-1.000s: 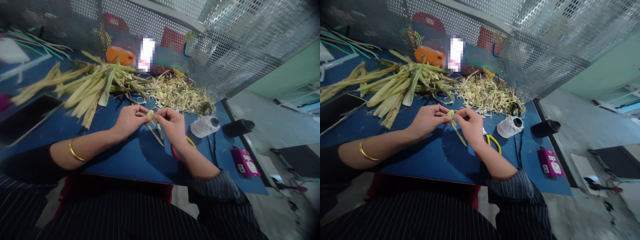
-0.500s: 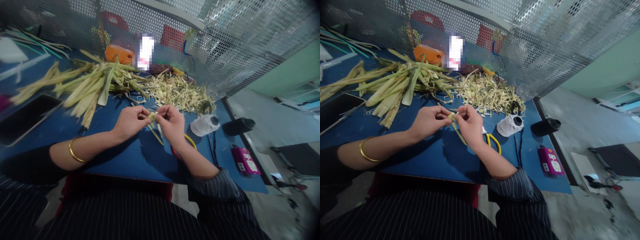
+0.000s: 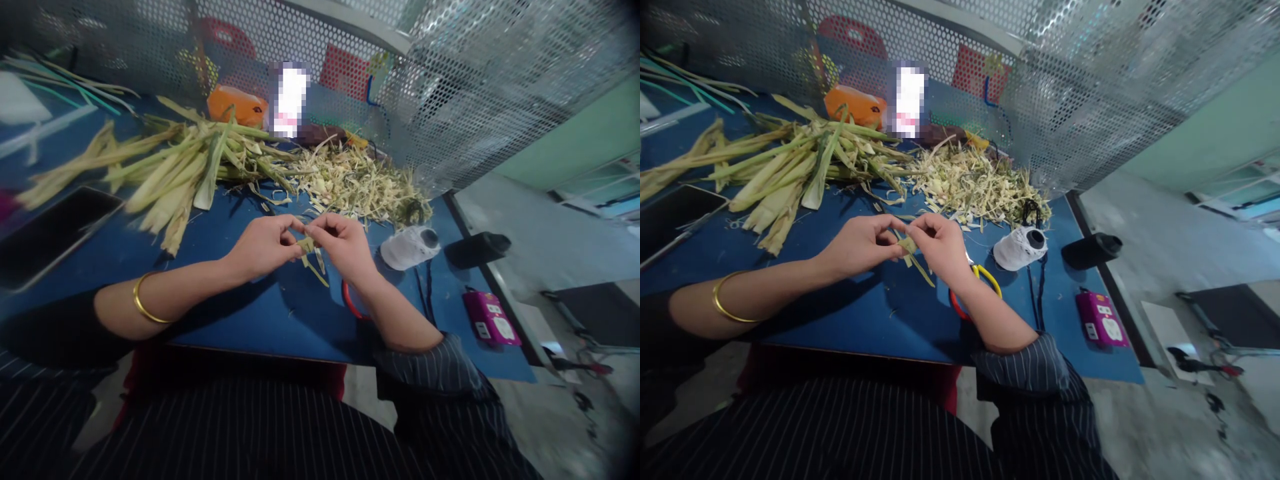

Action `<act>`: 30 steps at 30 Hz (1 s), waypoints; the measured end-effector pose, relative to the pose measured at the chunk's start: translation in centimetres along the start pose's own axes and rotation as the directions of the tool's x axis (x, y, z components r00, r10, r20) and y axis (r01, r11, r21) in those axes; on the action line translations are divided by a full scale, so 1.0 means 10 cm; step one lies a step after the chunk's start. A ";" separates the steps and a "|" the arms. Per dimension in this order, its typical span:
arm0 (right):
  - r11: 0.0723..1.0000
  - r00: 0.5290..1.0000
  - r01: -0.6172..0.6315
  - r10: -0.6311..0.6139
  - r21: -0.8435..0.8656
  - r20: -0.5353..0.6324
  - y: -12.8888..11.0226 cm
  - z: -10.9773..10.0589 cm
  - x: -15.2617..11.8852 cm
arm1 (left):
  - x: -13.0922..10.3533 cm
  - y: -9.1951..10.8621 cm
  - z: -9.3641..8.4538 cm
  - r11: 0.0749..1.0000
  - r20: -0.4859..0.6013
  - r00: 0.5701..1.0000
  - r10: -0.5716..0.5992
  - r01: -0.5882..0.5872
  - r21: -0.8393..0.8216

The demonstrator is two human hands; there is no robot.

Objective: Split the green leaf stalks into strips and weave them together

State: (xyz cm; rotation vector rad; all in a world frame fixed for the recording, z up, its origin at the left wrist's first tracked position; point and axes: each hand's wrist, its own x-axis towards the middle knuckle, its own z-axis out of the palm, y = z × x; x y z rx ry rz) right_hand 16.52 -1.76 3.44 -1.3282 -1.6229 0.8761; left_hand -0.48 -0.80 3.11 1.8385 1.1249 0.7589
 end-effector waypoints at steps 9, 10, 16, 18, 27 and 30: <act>1.000 0.985 0.024 -0.021 0.016 -0.169 0.10 0.11 -0.01 | 0.04 0.05 -0.04 0.889 0.364 0.928 -0.073 0.226 -0.399; 1.000 0.984 0.021 -0.018 0.015 -0.177 0.11 0.12 -0.01 | 0.03 0.05 -0.03 0.867 0.365 0.927 -0.089 0.253 -0.430; 0.998 0.990 0.055 -0.051 0.028 -0.132 0.12 0.16 -0.02 | 0.00 0.01 0.04 0.844 0.302 0.942 -0.147 0.279 -0.458; 0.997 0.995 0.061 -0.056 0.056 -0.086 0.10 0.16 -0.03 | -0.01 0.00 0.05 0.872 0.280 0.950 -0.139 0.252 -0.420; 0.988 0.980 0.137 -0.125 0.068 -0.156 0.14 0.15 0.00 | -0.03 0.06 0.05 0.892 0.275 0.956 -0.100 0.208 -0.401; 0.963 0.921 0.239 -0.266 -0.126 -0.284 0.06 0.05 -0.02 | 0.02 0.01 0.03 0.830 0.135 0.971 -0.198 0.239 -0.504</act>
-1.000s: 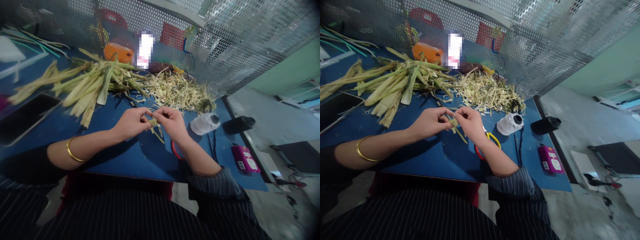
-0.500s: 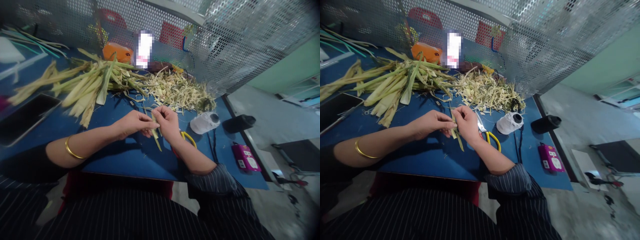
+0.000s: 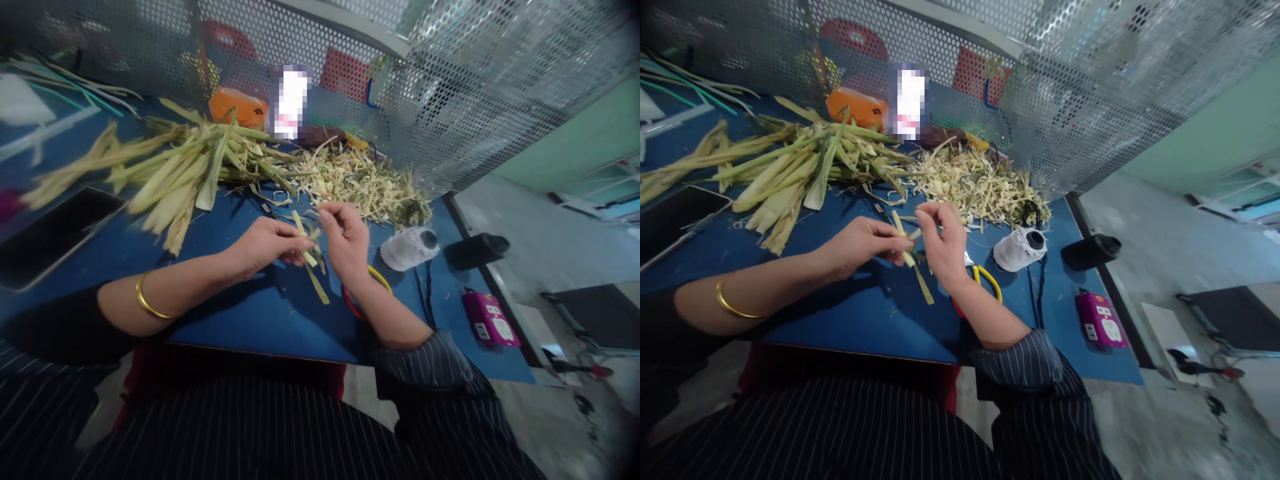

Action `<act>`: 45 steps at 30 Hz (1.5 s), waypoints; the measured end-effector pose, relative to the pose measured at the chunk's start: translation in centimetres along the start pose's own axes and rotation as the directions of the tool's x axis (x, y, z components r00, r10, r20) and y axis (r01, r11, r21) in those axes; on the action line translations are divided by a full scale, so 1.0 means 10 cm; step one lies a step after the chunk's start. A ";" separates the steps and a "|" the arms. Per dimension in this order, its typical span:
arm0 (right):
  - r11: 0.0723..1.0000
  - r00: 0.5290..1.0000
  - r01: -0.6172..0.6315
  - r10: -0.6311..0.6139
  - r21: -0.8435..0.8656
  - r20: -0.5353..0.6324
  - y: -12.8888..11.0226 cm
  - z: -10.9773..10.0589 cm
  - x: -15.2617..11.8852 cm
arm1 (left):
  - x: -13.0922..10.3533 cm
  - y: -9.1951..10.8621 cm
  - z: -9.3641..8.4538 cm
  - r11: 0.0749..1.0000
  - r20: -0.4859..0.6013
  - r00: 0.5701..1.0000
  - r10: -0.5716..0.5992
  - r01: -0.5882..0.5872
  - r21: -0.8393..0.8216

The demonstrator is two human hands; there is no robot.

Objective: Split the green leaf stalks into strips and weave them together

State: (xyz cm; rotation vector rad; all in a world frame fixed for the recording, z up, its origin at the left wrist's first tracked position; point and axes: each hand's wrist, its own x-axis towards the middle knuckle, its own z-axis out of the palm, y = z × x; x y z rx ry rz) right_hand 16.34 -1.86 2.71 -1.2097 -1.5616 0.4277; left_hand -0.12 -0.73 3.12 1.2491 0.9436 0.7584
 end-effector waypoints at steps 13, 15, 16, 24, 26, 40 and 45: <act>0.700 0.822 -0.569 0.461 0.431 0.335 -0.13 0.31 -0.26 | 0.03 -0.06 0.10 0.926 -0.383 0.904 0.188 -0.293 -0.237; 0.590 0.785 -0.615 0.525 0.523 0.330 -0.15 0.32 -0.26 | 0.01 -0.08 0.15 0.930 -0.381 0.903 0.201 -0.298 -0.216; 0.541 0.763 -0.635 0.553 0.552 0.335 -0.17 0.31 -0.26 | 0.01 -0.09 0.16 0.930 -0.386 0.898 0.211 -0.306 -0.204; 0.396 0.695 -0.688 0.603 0.608 0.392 -0.24 0.28 -0.26 | 0.01 -0.13 0.17 0.912 -0.426 0.837 0.344 -0.406 -0.061; 0.448 0.723 -0.659 0.599 0.605 0.344 -0.23 0.29 -0.25 | 0.01 -0.13 0.18 0.913 -0.427 0.837 0.341 -0.404 -0.063; 0.402 0.727 -0.642 0.589 0.654 0.352 -0.18 0.29 -0.24 | 0.04 -0.14 0.19 0.914 -0.337 0.891 0.304 -0.373 -0.162; 0.458 0.785 -0.593 0.512 0.662 0.349 -0.19 0.26 -0.24 | 0.05 -0.05 0.13 0.917 -0.311 0.905 0.289 -0.355 -0.182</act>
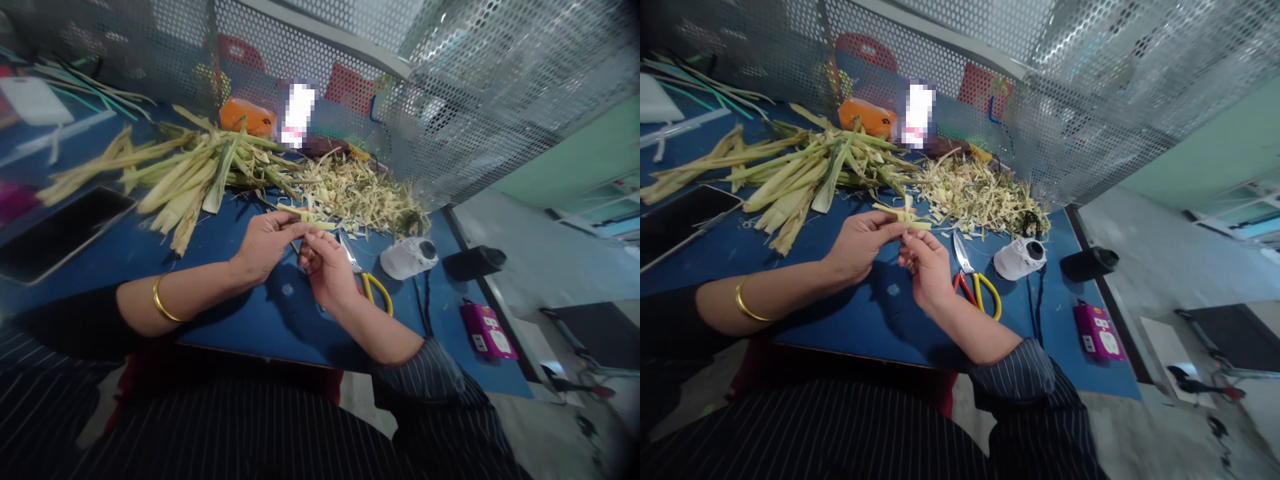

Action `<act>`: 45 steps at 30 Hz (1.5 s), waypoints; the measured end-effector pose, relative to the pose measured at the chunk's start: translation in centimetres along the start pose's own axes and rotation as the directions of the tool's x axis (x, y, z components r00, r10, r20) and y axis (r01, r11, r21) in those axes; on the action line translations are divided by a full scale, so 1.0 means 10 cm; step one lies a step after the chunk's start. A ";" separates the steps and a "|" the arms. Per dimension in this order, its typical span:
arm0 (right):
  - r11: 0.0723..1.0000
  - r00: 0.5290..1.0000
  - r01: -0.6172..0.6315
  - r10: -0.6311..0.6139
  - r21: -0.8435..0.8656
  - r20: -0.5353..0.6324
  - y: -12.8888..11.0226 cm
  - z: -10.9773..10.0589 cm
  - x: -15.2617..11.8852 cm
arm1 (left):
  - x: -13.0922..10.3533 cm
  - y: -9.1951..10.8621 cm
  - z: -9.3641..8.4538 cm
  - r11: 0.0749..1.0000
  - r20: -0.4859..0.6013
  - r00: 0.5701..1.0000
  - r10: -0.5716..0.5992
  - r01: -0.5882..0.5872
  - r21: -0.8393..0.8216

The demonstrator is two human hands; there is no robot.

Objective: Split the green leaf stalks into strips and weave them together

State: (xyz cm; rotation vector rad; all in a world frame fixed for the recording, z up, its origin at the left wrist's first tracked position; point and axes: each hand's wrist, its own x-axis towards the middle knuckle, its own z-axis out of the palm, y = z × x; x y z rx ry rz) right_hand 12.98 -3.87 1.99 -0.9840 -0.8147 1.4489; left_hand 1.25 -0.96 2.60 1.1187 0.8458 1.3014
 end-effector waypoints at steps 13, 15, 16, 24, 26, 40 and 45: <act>0.880 0.961 0.277 -0.255 -0.385 0.109 0.00 -0.04 0.00 | 0.08 0.09 -0.05 0.984 -0.066 0.994 -0.091 0.080 -0.156; 0.826 0.945 0.317 -0.315 -0.466 0.085 -0.08 -0.09 0.05 | 0.10 0.11 -0.08 0.985 -0.050 0.990 -0.135 0.128 -0.117; 0.783 0.932 0.342 -0.353 -0.519 0.081 -0.11 -0.12 0.07 | 0.10 0.12 -0.09 0.984 -0.039 0.987 -0.156 0.151 -0.096; 0.377 0.858 0.476 -0.395 -0.794 0.327 -0.22 -0.22 0.11 | 0.08 0.09 -0.14 0.980 0.062 0.981 -0.182 0.176 0.095; 0.394 0.863 0.478 -0.380 -0.786 0.334 -0.22 -0.21 0.10 | 0.09 0.09 -0.14 0.981 0.046 0.986 -0.163 0.157 0.112; 0.881 0.974 0.227 -0.202 -0.416 0.104 -0.23 -0.25 0.24 | 0.08 0.12 -0.16 0.940 0.177 0.926 -0.333 0.310 0.145; 0.855 0.952 0.297 -0.302 -0.425 0.058 -0.20 -0.23 0.22 | 0.05 0.13 -0.14 0.924 0.199 0.911 -0.361 0.320 0.210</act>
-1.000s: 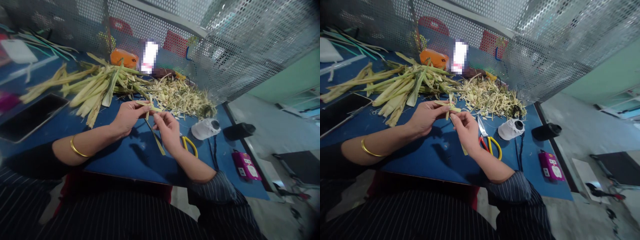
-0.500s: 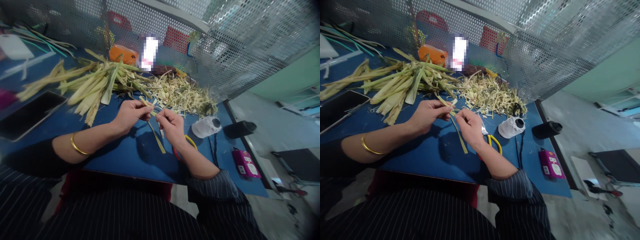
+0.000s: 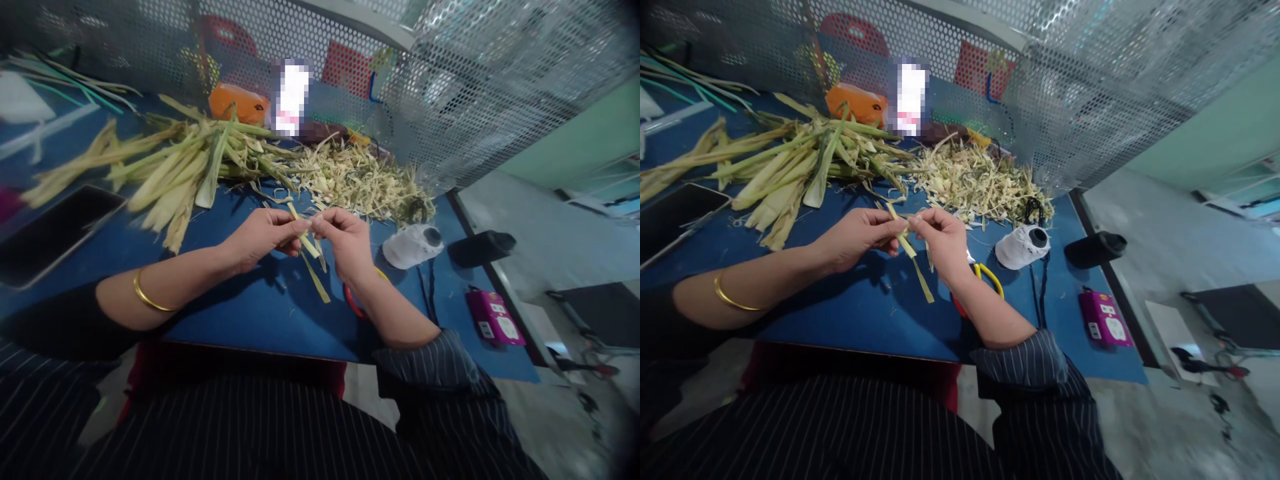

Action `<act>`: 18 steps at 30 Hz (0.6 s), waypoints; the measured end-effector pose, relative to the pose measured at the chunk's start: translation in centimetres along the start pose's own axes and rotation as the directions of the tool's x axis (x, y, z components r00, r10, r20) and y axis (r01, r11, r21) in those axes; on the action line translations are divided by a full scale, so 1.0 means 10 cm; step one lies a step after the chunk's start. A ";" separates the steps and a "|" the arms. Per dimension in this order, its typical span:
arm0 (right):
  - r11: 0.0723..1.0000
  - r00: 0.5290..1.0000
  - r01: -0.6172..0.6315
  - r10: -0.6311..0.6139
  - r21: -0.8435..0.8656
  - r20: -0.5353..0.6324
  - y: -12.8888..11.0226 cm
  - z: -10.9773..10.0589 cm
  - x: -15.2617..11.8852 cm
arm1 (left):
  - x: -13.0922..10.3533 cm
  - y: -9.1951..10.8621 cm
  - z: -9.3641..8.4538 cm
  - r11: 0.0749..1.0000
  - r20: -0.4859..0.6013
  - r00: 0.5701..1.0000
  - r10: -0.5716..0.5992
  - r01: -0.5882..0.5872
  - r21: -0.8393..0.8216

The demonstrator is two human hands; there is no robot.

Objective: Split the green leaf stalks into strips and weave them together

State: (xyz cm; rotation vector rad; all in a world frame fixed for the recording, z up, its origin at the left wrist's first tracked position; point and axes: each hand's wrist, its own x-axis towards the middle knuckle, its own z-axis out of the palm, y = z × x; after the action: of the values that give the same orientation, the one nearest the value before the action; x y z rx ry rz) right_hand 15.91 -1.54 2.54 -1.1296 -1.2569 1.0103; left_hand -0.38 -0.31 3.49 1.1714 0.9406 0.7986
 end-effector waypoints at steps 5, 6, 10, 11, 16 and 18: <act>1.000 0.999 0.000 -0.002 -0.030 -0.042 0.01 0.01 -0.02 | 0.00 0.00 0.00 0.998 0.004 1.000 0.018 -0.018 0.054; 0.999 0.998 -0.003 0.001 -0.034 -0.059 0.02 0.01 -0.02 | 0.00 0.00 0.00 0.998 0.003 1.000 0.020 -0.020 0.061; 0.998 0.995 -0.008 0.002 -0.060 -0.098 0.07 0.00 0.00 | -0.01 0.00 0.00 0.996 0.012 1.000 0.029 -0.030 0.080; 0.998 0.995 -0.008 0.001 -0.068 -0.100 0.08 0.00 0.00 | -0.02 0.00 0.00 0.995 0.019 0.999 0.036 -0.038 0.091; 0.997 0.997 -0.007 0.001 -0.079 -0.082 0.08 -0.04 0.04 | -0.03 0.03 0.00 0.984 0.039 0.998 0.055 -0.061 0.167; 0.987 0.999 0.016 -0.020 -0.158 -0.025 0.04 -0.07 0.05 | -0.03 0.04 0.00 0.982 0.026 0.998 0.051 -0.055 0.180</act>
State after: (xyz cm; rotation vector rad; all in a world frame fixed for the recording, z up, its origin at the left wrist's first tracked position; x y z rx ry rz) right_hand 16.66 -1.05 2.28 -1.2466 -1.3426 0.8912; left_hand -0.48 -0.53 3.91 1.3650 0.9835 0.7528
